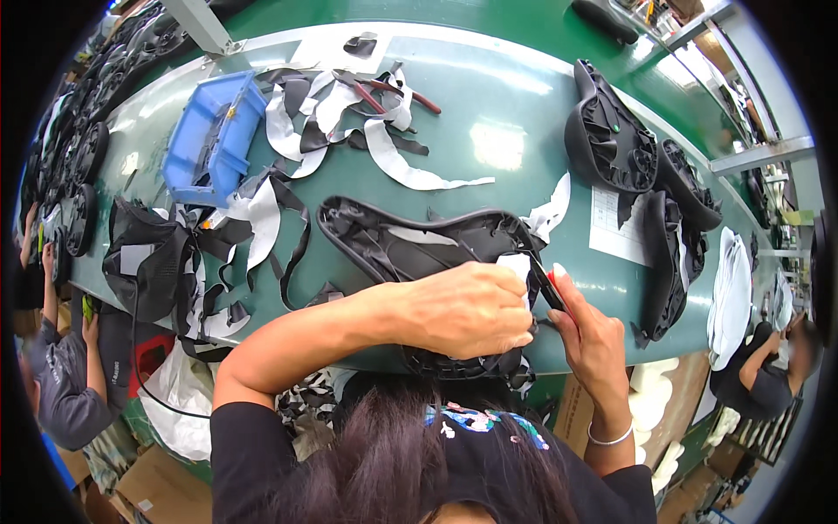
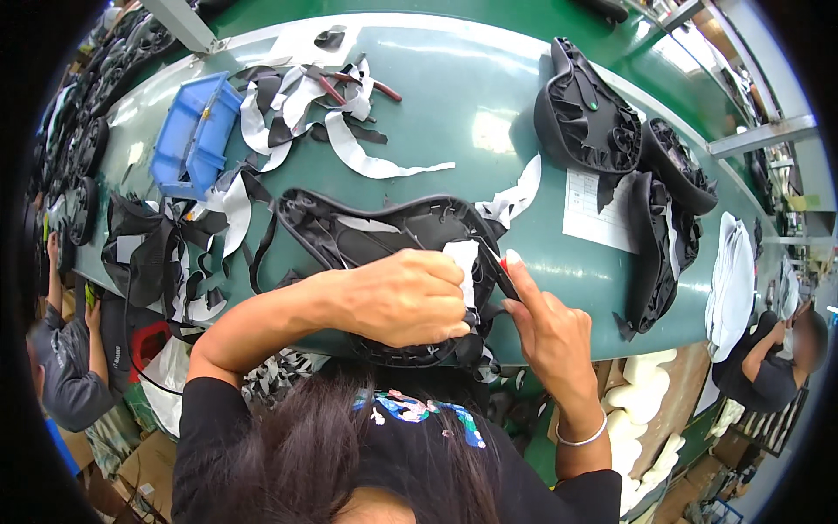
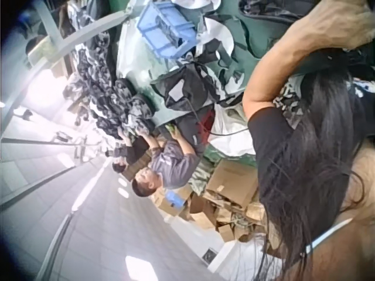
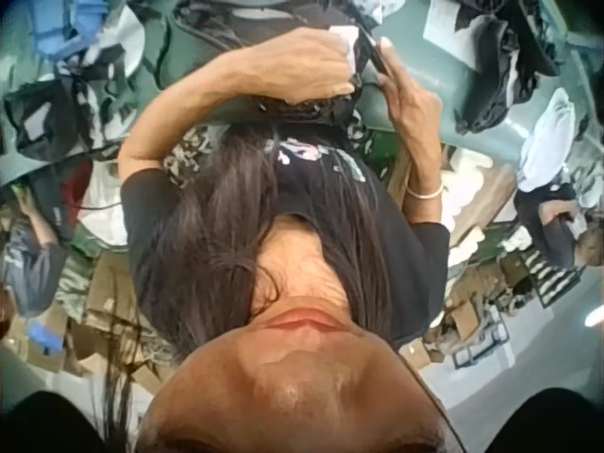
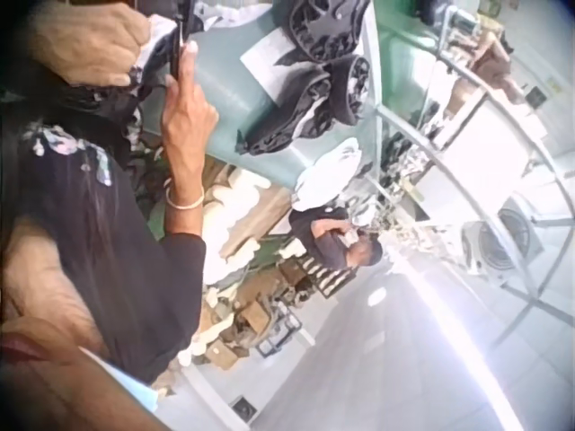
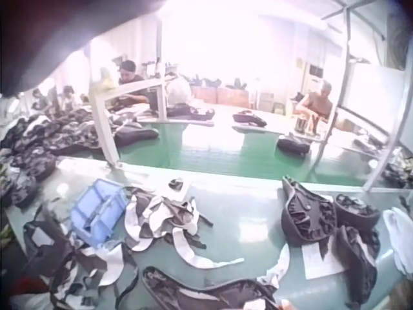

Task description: The person uses a red utility knife to trim excess black rubber or plastic material from the underside of bicycle seats. They repeatedly cut along the edges, peel away strips, and rotate the seat to access different areas, placing finished seats aside on the green workbench.

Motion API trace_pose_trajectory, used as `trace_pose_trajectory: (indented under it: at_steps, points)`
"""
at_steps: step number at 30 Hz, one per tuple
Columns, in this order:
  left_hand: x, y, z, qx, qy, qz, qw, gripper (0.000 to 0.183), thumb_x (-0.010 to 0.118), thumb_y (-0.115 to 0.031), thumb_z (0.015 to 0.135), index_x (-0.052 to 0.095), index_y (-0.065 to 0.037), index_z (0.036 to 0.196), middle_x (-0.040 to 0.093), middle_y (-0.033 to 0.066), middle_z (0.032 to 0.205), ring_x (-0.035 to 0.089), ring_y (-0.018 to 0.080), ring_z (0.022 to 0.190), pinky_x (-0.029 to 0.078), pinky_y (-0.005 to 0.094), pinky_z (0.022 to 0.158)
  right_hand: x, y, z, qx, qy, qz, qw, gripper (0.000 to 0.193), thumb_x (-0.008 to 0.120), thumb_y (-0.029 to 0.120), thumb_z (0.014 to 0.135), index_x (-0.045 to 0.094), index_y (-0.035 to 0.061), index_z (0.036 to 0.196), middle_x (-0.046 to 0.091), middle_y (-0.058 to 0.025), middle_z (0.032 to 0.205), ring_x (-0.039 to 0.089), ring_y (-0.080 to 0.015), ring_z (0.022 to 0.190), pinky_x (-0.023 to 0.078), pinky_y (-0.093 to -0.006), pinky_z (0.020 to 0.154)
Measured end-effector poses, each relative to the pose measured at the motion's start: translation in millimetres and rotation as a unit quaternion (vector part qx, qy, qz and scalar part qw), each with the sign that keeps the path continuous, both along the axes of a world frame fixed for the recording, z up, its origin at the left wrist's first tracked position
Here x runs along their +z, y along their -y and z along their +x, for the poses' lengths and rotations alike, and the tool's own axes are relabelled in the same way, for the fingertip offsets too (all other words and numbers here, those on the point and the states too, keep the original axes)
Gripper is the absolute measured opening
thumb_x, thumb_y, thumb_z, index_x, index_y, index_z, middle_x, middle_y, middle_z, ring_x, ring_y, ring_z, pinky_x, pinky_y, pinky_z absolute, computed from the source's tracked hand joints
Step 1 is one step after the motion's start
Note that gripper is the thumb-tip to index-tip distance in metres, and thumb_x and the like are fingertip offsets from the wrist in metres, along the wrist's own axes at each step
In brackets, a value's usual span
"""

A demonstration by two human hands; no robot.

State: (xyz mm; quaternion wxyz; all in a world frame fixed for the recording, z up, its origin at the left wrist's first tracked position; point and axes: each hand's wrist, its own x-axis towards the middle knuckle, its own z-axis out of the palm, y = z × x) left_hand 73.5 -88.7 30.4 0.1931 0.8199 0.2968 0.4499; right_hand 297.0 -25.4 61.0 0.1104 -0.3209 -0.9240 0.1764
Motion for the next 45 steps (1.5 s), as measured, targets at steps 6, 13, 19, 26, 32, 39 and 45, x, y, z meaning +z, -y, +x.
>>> trace_pose_trajectory:
  at_steps: [6,13,19,26,32,39,45]
  points:
    - [-9.9,0.9,5.2,-0.013,-0.043,0.099,0.994,0.019,0.066,-0.012,0.074,0.048,-0.006,0.07,0.047,0.003,0.067,0.049,0.0195,0.069,0.043,0.0344,0.065,13.6,-3.6,-1.9,0.002,0.057,-0.016,0.998,0.053,0.066,0.009,0.083,0.051,0.0146,0.134,0.061,-0.014,0.077,0.059,-0.0334,0.062,0.045,-0.0392,0.054]
    - [6.4,39.4,12.7,0.203,-0.275,-0.114,0.933,0.01,0.058,-0.015,0.076,0.058,-0.007,0.083,0.057,0.0037,0.076,0.056,0.02,0.08,0.042,0.0328,0.065,59.5,-47.4,-15.0,0.113,0.009,-0.057,0.992,0.048,0.068,0.008,0.078,0.06,0.0107,0.125,0.06,-0.0125,0.082,0.062,-0.0266,0.065,0.048,-0.0346,0.059]
    - [24.7,52.0,23.6,0.24,-0.294,-0.204,0.903,0.009,0.06,-0.015,0.076,0.063,-0.009,0.081,0.057,0.0077,0.086,0.054,0.0246,0.089,0.045,0.0341,0.07,50.9,-67.6,-73.0,0.33,0.111,0.119,0.93,0.053,0.064,0.019,0.081,0.053,0.0329,0.132,0.05,-0.001,0.062,0.053,-0.0196,0.052,0.04,-0.0331,0.05]
    - [31.5,69.9,0.0,0.217,-0.215,-0.224,0.925,0.01,0.063,-0.019,0.081,0.065,-0.01,0.084,0.049,0.0144,0.103,0.042,0.0329,0.12,0.036,0.0462,0.087,59.3,-80.5,-53.6,0.303,0.19,0.111,0.927,0.048,0.063,0.024,0.086,0.052,0.0369,0.131,0.051,-0.0028,0.064,0.054,-0.0214,0.054,0.04,-0.0355,0.051]
    - [27.0,64.1,-8.3,0.245,-0.101,-0.256,0.93,0.014,0.068,-0.019,0.079,0.063,-0.006,0.076,0.049,0.0141,0.104,0.044,0.0337,0.118,0.037,0.0429,0.086,20.1,-55.5,15.5,0.143,0.069,-0.015,0.987,0.054,0.066,0.02,0.084,0.05,0.0271,0.135,0.052,-0.0075,0.065,0.054,-0.0288,0.057,0.042,-0.0394,0.052]
    - [34.2,-22.5,-1.9,0.068,0.237,-0.278,0.928,0.028,0.042,-0.025,0.1,0.053,-0.004,0.084,0.054,0.0075,0.081,0.051,0.0188,0.071,0.042,0.0305,0.065,4.6,-5.1,20.3,0.037,0.058,0.03,0.997,0.057,0.062,0.011,0.086,0.045,0.0206,0.139,0.054,-0.0096,0.071,0.055,-0.0295,0.055,0.042,-0.0413,0.05]
    - [17.8,-21.9,-4.6,-0.069,0.674,-0.211,0.705,0.027,0.04,-0.03,0.102,0.044,-0.009,0.086,0.04,-0.0016,0.064,0.03,0.0062,0.05,0.025,0.0232,0.045,11.3,42.7,24.1,-0.054,-0.011,0.004,0.998,0.056,0.062,0.012,0.086,0.045,0.0196,0.139,0.051,-0.0095,0.064,0.053,-0.0281,0.049,0.04,-0.0407,0.046]
